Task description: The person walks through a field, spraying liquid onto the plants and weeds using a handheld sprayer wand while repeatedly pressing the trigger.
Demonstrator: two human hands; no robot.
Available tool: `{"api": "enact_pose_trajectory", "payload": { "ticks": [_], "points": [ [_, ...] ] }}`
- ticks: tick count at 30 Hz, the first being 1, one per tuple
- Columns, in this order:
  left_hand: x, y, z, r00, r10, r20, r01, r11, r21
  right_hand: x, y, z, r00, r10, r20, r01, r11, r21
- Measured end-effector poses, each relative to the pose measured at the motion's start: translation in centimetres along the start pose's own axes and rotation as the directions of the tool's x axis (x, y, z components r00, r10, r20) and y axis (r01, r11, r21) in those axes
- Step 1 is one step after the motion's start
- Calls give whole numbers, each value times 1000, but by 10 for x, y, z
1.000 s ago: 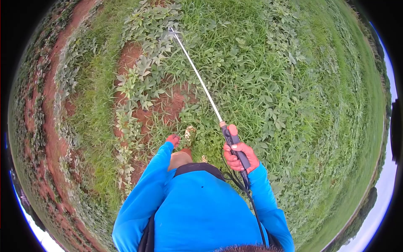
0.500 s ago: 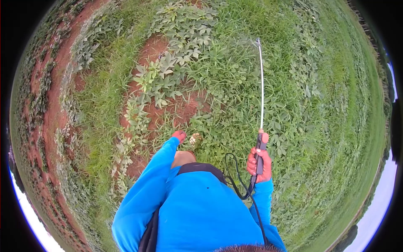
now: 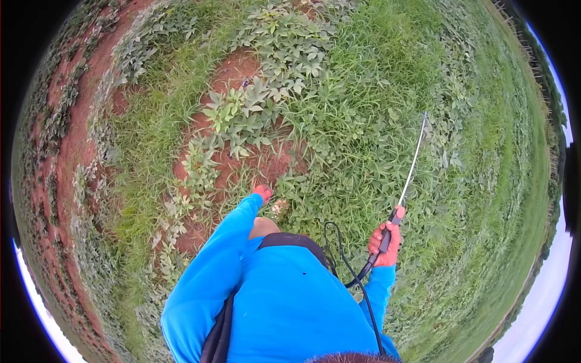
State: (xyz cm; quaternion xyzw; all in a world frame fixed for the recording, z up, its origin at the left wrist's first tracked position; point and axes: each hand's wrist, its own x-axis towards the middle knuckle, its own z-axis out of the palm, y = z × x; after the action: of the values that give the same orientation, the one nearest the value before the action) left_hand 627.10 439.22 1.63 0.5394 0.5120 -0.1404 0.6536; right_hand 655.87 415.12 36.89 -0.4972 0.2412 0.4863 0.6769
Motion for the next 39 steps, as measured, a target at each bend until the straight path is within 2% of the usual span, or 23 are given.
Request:
{"api": "enact_pose_trajectory", "payload": {
  "ticks": [1, 4, 5, 7, 8, 9, 11, 13, 16, 18, 20, 21, 23, 25, 27, 28, 29, 31, 32, 33, 35, 36, 39],
  "points": [
    [2, 0, -4, 1000, 2, 2, -2, 1000, 1, 3, 1, 5, 1000, -3, -1, 3, 1000, 1],
    [-3, 13, -14, 999, 36, 9, -37, 997, 60, 10, 2, 29, 969, 194, 155, -185, 980, -73],
    [-7, 19, -15, 1000, 2, -15, -2, 1000, 29, 11, 4, 38, 969, 194, 156, -185, 980, -70],
    [-6, 24, -19, 999, -28, -41, 28, 1000, 3, 12, 8, 56, 906, 354, 234, -314, 930, -190],
    [-5, 26, -20, 999, -37, -28, 37, 999, 10, 15, 10, 62, 871, 388, 301, -327, 915, -236],
    [-4, 25, -21, 999, -47, -15, 48, 999, 15, 16, 12, 70, 871, 387, 304, -326, 916, -233],
    [-2, 25, -21, 1000, -20, -13, 20, 1000, 19, 17, 16, 89, 836, 460, 299, -312, 847, -431],
    [-1, 29, -22, 1000, -10, 4, 10, 999, 38, 21, 17, 105, 818, 469, 335, -288, 836, -466],
    [8, 20, -17, 999, -34, -14, 34, 999, -30, 36, 17, 119, 712, 575, 403, -315, 774, -549],
    [10, 25, -15, 997, -69, -16, 67, 990, -122, 41, 16, 127, 740, 540, 401, -271, 785, -558],
    [16, 25, -17, 994, -105, 21, 107, 985, -136, 46, 9, 133, 773, 480, 415, -178, 793, -583],
    [21, 24, -20, 988, -147, 44, 152, 975, -165, 49, 2, 136, 785, 461, 413, -174, 805, -567],
    [38, 10, -28, 991, -123, 52, 130, 981, -145, 56, -14, 138, 836, 397, 379, -167, 841, -515],
    [46, 36, -27, 993, -101, 58, 107, 986, -126, 67, -34, 134, 865, 349, 361, -156, 870, -468],
    [49, 51, -34, 992, -87, 89, 97, 990, -104, 76, -47, 120, 919, 292, 265, -171, 901, -399],
    [58, 64, -34, 985, -166, 55, 170, 981, -90, 80, -56, 114, 934, 254, 250, -161, 927, -339],
    [69, 76, -34, 985, -158, 62, 163, 984, -70, 85, -66, 107, 939, 237, 250, -151, 935, -321],
    [82, 99, -33, 997, -5, 80, 20, 984, -180, 91, -83, 91, 933, 285, 219, -267, 958, -107],
    [91, 123, -35, 991, -91, 95, 95, 995, -29, 92, -93, 80, 921, 315, 228, -310, 949, -57],
    [103, 139, -35, 990, -92, 103, 94, 996, -11, 89, -102, 73, 925, 306, 226, -305, 952, -39],
    [127, 170, -35, 979, 6, 203, 9, 997, -71, 83, -117, 63, 958, 236, 163, -259, 956, 138],
    [137, 190, -30, 983, -36, 177, 51, 995, -82, 77, -127, 61, 966, 212, 150, -238, 954, 183],
    [164, 248, -18, 986, 15, 168, -22, 999, 37, 68, -148, 57, 989, 127, 71, -144, 931, 335]
  ]
}}
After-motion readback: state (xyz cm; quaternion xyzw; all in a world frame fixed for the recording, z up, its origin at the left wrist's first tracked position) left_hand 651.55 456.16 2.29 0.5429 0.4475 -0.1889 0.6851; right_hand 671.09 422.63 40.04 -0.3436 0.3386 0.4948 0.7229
